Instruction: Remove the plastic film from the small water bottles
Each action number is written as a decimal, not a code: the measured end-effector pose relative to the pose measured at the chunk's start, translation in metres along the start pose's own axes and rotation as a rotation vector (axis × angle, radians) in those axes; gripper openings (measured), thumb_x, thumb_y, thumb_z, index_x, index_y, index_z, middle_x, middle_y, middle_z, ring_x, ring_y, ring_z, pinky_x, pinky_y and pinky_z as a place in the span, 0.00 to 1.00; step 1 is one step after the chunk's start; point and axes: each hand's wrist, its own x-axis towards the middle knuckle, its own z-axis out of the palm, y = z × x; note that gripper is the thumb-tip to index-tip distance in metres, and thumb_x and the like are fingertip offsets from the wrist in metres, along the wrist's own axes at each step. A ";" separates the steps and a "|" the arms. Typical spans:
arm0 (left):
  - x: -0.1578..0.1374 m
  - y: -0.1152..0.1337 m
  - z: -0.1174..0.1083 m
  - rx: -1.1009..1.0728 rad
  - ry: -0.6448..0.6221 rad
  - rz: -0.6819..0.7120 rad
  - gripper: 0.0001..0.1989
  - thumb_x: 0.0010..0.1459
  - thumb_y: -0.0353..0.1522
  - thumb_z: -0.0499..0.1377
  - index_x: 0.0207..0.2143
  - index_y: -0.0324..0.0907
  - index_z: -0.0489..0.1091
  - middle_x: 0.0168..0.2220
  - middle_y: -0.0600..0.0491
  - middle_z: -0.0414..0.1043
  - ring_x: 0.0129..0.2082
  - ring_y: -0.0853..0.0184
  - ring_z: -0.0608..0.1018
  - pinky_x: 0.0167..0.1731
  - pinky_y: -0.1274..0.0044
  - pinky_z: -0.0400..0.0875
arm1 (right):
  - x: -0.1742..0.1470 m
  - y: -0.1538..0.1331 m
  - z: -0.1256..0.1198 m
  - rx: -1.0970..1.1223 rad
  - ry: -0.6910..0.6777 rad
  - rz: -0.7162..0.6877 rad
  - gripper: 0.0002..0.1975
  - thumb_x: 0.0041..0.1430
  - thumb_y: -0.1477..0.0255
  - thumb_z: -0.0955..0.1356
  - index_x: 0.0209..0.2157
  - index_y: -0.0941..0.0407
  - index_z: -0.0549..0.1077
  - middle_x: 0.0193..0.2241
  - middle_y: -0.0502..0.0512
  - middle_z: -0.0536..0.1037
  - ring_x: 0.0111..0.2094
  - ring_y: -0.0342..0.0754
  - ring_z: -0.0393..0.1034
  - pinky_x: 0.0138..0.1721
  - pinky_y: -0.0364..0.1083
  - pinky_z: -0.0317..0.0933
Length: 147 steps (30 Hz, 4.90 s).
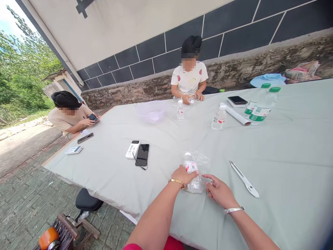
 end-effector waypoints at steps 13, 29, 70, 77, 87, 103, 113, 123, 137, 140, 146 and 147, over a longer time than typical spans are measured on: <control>0.001 -0.013 0.006 -0.082 -0.086 -0.042 0.38 0.47 0.60 0.48 0.47 0.38 0.58 0.39 0.42 0.74 0.22 0.62 0.78 0.16 0.75 0.67 | -0.028 -0.016 -0.024 -0.175 -0.373 -0.099 0.15 0.57 0.62 0.61 0.43 0.53 0.66 0.27 0.47 0.71 0.16 0.39 0.65 0.18 0.38 0.56; -0.006 -0.011 0.000 -0.041 -0.056 -0.048 0.31 0.51 0.56 0.49 0.46 0.41 0.58 0.41 0.45 0.74 0.30 0.62 0.78 0.24 0.76 0.68 | -0.027 0.018 -0.042 -0.630 -0.158 -0.244 0.07 0.48 0.76 0.62 0.23 0.54 0.71 0.21 0.48 0.70 0.23 0.42 0.62 0.23 0.40 0.48; -0.020 -0.005 0.006 0.096 0.188 0.009 0.32 0.56 0.50 0.47 0.58 0.42 0.53 0.55 0.43 0.62 0.52 0.58 0.69 0.46 0.74 0.61 | -0.024 -0.033 -0.052 -0.255 -0.113 -0.201 0.17 0.55 0.72 0.58 0.39 0.55 0.76 0.28 0.53 0.76 0.26 0.45 0.67 0.29 0.42 0.60; -0.022 -0.005 0.003 0.005 0.266 0.069 0.29 0.58 0.37 0.45 0.62 0.44 0.48 0.52 0.43 0.63 0.49 0.59 0.70 0.45 0.72 0.62 | -0.027 0.025 -0.083 -0.363 0.193 -0.098 0.17 0.54 0.65 0.59 0.40 0.54 0.74 0.32 0.53 0.75 0.30 0.46 0.67 0.30 0.43 0.60; -0.015 -0.035 0.003 -0.054 0.384 0.225 0.25 0.54 0.39 0.54 0.55 0.46 0.62 0.54 0.43 0.61 0.50 0.58 0.69 0.47 0.69 0.64 | -0.004 0.041 -0.062 -0.582 0.768 -0.151 0.17 0.55 0.73 0.59 0.44 0.58 0.71 0.45 0.65 0.70 0.46 0.59 0.62 0.43 0.56 0.58; -0.014 -0.067 -0.013 -0.298 0.449 0.233 0.25 0.52 0.34 0.54 0.54 0.43 0.61 0.53 0.46 0.65 0.53 0.61 0.68 0.52 0.71 0.60 | 0.013 0.009 -0.014 -0.766 0.357 -0.138 0.22 0.57 0.75 0.60 0.54 0.55 0.63 0.37 0.60 0.74 0.39 0.52 0.69 0.34 0.46 0.58; -0.013 -0.064 -0.028 -0.155 0.465 0.004 0.19 0.54 0.43 0.52 0.44 0.42 0.64 0.37 0.47 0.73 0.38 0.60 0.74 0.37 0.72 0.65 | -0.012 -0.077 0.026 -0.329 0.296 -0.803 0.17 0.55 0.81 0.58 0.42 0.54 0.71 0.39 0.55 0.73 0.41 0.47 0.67 0.42 0.46 0.61; -0.001 -0.084 -0.023 -0.292 0.587 0.022 0.07 0.55 0.35 0.48 0.26 0.44 0.59 0.22 0.57 0.64 0.23 0.69 0.69 0.26 0.78 0.61 | 0.026 -0.055 0.073 -0.295 -0.002 -0.285 0.30 0.54 0.55 0.64 0.54 0.58 0.61 0.46 0.62 0.71 0.45 0.51 0.67 0.43 0.46 0.59; -0.013 -0.097 -0.024 -0.944 0.604 0.025 0.09 0.52 0.39 0.52 0.31 0.43 0.57 0.14 0.66 0.53 0.10 0.77 0.57 0.10 0.83 0.53 | 0.027 -0.069 0.054 -0.283 -0.040 -0.134 0.43 0.44 0.59 0.70 0.59 0.59 0.53 0.42 0.62 0.75 0.42 0.56 0.70 0.38 0.48 0.61; -0.016 -0.116 -0.037 -0.955 0.662 -0.018 0.13 0.52 0.38 0.51 0.39 0.42 0.59 0.14 0.67 0.52 0.09 0.77 0.55 0.09 0.83 0.51 | 0.025 -0.057 0.039 -0.007 -0.075 -0.120 0.34 0.43 0.63 0.70 0.53 0.58 0.60 0.39 0.58 0.75 0.37 0.51 0.71 0.33 0.45 0.63; -0.034 -0.147 -0.073 -0.743 0.432 0.104 0.25 0.46 0.42 0.59 0.45 0.39 0.67 0.15 0.64 0.57 0.12 0.75 0.61 0.14 0.81 0.59 | 0.027 -0.032 -0.014 0.334 0.093 -0.236 0.32 0.39 0.67 0.72 0.49 0.56 0.62 0.40 0.55 0.75 0.37 0.48 0.70 0.35 0.46 0.65; -0.036 -0.151 -0.076 -0.683 0.389 0.092 0.25 0.44 0.43 0.59 0.43 0.38 0.69 0.16 0.62 0.60 0.14 0.74 0.64 0.16 0.80 0.62 | 0.031 -0.032 -0.020 0.288 0.202 -0.270 0.35 0.38 0.67 0.73 0.50 0.55 0.61 0.41 0.55 0.74 0.39 0.49 0.70 0.39 0.48 0.64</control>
